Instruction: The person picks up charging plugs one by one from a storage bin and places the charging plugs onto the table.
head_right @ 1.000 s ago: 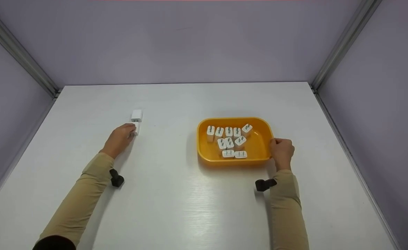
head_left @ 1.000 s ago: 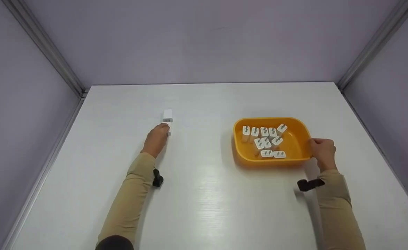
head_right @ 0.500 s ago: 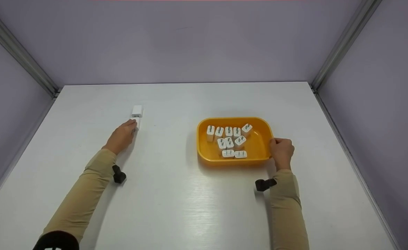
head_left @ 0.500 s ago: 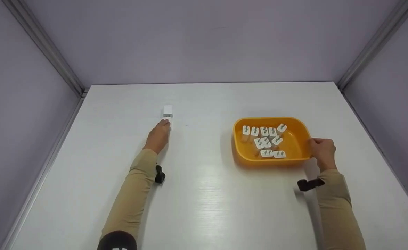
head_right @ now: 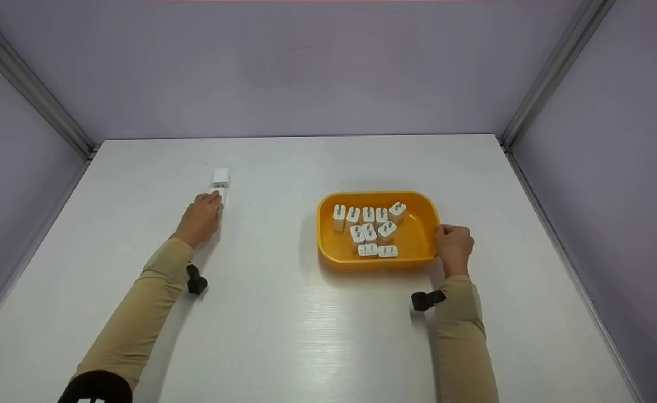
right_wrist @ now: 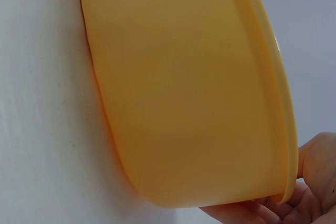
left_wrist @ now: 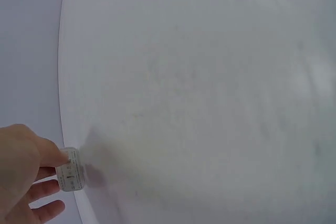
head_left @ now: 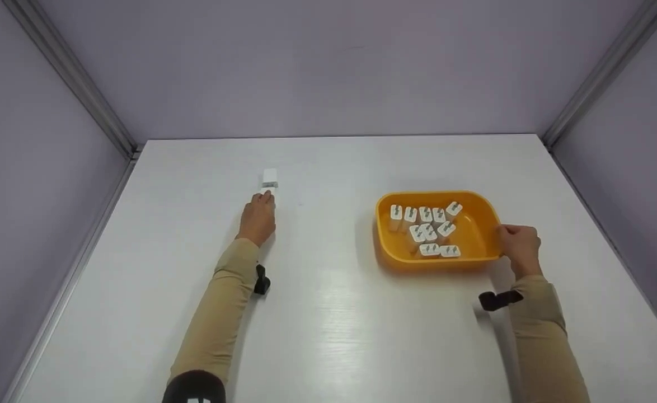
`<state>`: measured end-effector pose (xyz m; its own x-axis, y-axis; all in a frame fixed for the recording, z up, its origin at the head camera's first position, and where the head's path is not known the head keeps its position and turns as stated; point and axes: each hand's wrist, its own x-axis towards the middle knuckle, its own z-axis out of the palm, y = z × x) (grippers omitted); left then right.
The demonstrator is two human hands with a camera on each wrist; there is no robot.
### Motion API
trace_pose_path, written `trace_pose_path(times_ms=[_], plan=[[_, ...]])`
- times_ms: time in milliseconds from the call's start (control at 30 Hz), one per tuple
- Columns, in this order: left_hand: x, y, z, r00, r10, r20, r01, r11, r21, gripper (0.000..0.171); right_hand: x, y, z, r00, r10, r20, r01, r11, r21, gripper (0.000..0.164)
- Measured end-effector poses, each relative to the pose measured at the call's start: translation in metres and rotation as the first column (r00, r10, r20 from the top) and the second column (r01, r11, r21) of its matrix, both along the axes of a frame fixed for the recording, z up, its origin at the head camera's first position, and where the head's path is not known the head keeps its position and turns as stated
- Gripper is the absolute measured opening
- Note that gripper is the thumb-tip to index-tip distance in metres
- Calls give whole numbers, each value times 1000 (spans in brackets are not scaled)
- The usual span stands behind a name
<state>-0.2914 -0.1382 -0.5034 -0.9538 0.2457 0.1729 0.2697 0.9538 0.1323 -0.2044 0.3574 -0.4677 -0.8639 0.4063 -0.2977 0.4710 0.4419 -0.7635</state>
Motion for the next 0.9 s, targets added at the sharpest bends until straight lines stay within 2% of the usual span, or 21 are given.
trace_pose_path(times_ms=[100, 200, 467, 767, 900], plan=[[0, 1, 0, 999, 18, 41, -19, 1000, 19, 35, 0, -1, 0, 1000, -1, 12, 1, 1000, 8, 50], [1, 4, 0, 999, 19, 47, -21, 999, 35, 36, 0, -1, 0, 1000, -2, 19, 1, 1000, 11, 50], [2, 10, 0, 1000, 10, 27, -11, 999, 44, 37, 1, -2, 2, 1000, 1, 20, -1, 1000, 5, 50], [-1, 11, -2, 999, 50, 1, -50, 999, 7, 39, 2, -4, 1, 999, -4, -32, 4, 1000, 23, 49], [-4, 11, -2, 997, 68, 29, -68, 998, 9, 42, 2, -2, 1, 1000, -9, -18, 10, 1000, 14, 49]])
